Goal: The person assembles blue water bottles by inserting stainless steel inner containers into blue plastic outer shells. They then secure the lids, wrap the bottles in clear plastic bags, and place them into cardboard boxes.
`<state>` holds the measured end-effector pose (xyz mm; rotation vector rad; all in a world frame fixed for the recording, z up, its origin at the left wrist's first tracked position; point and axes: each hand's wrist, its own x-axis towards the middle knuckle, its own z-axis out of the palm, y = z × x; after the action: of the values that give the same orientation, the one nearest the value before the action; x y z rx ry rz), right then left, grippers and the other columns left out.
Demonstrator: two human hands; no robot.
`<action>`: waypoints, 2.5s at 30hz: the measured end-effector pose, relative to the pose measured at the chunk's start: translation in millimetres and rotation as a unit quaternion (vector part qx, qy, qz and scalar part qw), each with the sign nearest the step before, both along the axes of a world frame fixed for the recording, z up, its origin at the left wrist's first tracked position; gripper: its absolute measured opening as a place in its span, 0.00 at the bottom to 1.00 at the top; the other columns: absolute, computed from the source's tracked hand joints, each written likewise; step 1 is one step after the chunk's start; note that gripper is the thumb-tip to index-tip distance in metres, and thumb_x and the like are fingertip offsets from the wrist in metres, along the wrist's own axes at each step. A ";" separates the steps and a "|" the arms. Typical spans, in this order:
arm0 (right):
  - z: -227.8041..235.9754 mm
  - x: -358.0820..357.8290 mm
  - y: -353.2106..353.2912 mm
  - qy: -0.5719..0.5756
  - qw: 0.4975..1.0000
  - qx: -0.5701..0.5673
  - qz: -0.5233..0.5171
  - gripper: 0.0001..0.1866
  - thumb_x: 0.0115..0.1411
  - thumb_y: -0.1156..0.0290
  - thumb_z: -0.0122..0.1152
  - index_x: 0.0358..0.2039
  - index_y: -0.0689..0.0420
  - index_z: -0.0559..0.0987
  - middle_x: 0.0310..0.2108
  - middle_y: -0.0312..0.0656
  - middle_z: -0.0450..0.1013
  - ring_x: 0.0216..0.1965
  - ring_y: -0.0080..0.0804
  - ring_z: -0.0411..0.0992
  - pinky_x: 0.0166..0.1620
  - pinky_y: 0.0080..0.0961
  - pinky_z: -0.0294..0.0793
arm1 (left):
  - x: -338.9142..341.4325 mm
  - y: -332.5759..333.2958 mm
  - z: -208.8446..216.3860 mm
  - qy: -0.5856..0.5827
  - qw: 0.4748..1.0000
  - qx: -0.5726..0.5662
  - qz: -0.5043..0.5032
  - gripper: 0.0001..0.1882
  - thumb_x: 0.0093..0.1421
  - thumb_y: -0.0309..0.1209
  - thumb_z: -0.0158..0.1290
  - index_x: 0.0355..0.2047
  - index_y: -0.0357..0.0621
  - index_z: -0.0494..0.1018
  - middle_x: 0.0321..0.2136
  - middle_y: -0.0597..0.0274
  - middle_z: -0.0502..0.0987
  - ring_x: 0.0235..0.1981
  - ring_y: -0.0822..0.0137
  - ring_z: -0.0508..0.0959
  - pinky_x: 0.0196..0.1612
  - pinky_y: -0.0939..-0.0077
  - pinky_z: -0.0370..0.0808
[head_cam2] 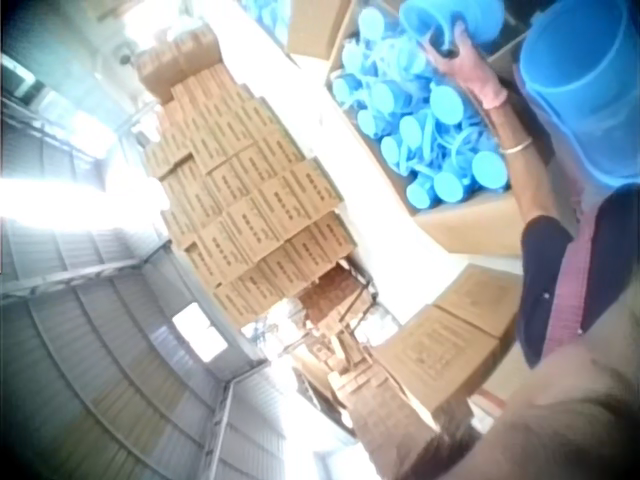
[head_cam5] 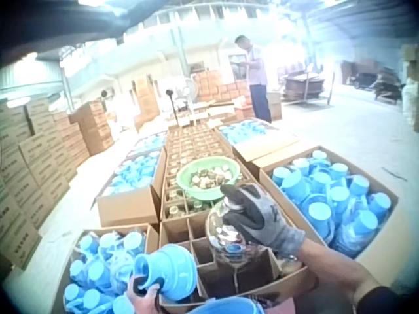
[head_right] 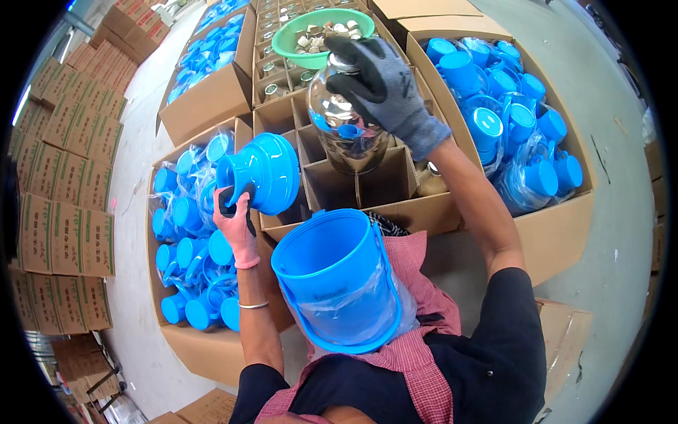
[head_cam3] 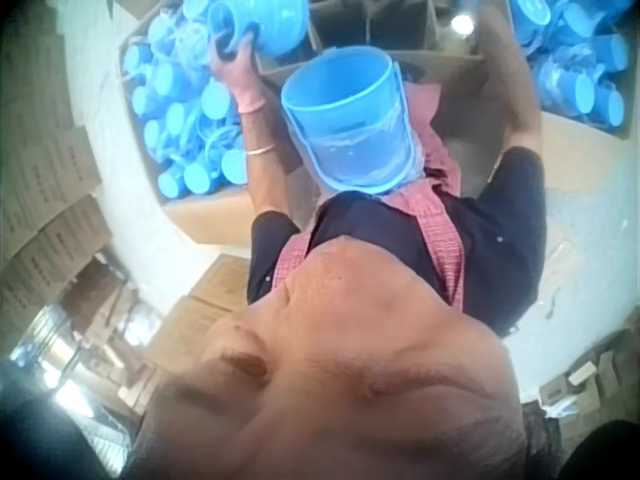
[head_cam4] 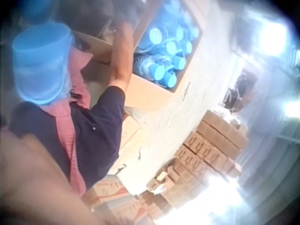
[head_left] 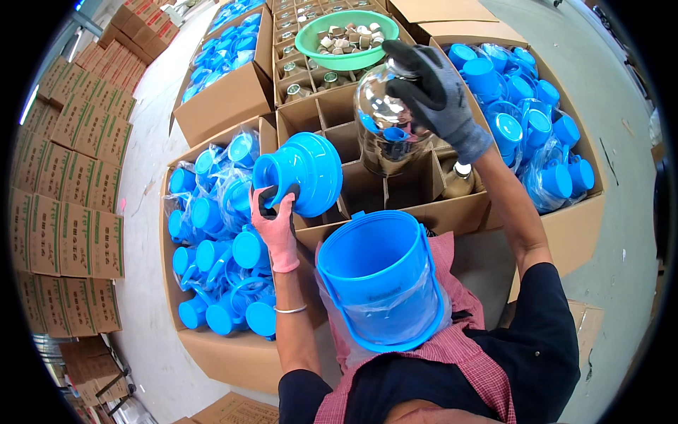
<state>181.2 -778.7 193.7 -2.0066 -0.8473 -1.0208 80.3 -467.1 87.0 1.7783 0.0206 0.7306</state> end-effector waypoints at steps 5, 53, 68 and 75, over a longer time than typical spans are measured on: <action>-21.8 13.2 12.5 0.033 0.998 -0.028 -0.036 0.33 0.51 0.57 0.67 0.57 0.52 0.70 0.46 0.49 0.71 0.45 0.49 0.70 0.49 0.40 0.70 | 23.9 -16.0 25.7 -0.019 0.987 -0.145 -0.059 0.12 0.57 0.23 0.56 0.41 0.36 0.70 0.38 0.65 0.72 0.39 0.74 0.71 0.42 0.80 0.71; -63.2 64.5 31.7 0.409 0.622 0.589 0.314 0.31 0.64 0.43 0.48 0.53 0.59 0.73 0.44 0.41 0.76 0.40 0.27 0.76 0.43 0.24 0.77 | 141.5 -96.3 125.3 -0.009 0.926 -0.066 -0.372 0.43 0.41 0.28 0.66 0.60 0.42 0.61 0.48 0.57 0.74 0.51 0.65 0.73 0.55 0.71 0.71; 60.8 29.9 70.3 0.499 0.654 0.420 0.383 0.20 0.58 0.46 0.50 0.29 0.52 0.73 0.19 0.36 0.67 0.21 0.24 0.65 0.25 0.24 0.65 | 144.1 -33.7 243.4 0.086 0.848 -0.184 -0.490 0.27 0.66 0.48 0.48 0.58 0.44 0.66 0.50 0.60 0.74 0.50 0.67 0.75 0.54 0.72 0.73; -2.5 14.8 51.4 0.566 0.670 0.354 0.326 0.20 0.68 0.48 0.41 0.41 0.50 0.73 0.33 0.33 0.73 0.30 0.19 0.71 0.35 0.19 0.74 | 136.8 -23.5 177.6 0.187 0.834 -0.312 -0.416 0.28 0.66 0.42 0.49 0.64 0.53 0.60 0.56 0.68 0.69 0.54 0.68 0.72 0.55 0.70 0.73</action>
<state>195.9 -727.4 191.2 -1.0833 -0.2755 0.3726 217.0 -490.6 264.6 1.0893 -0.2210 -0.2597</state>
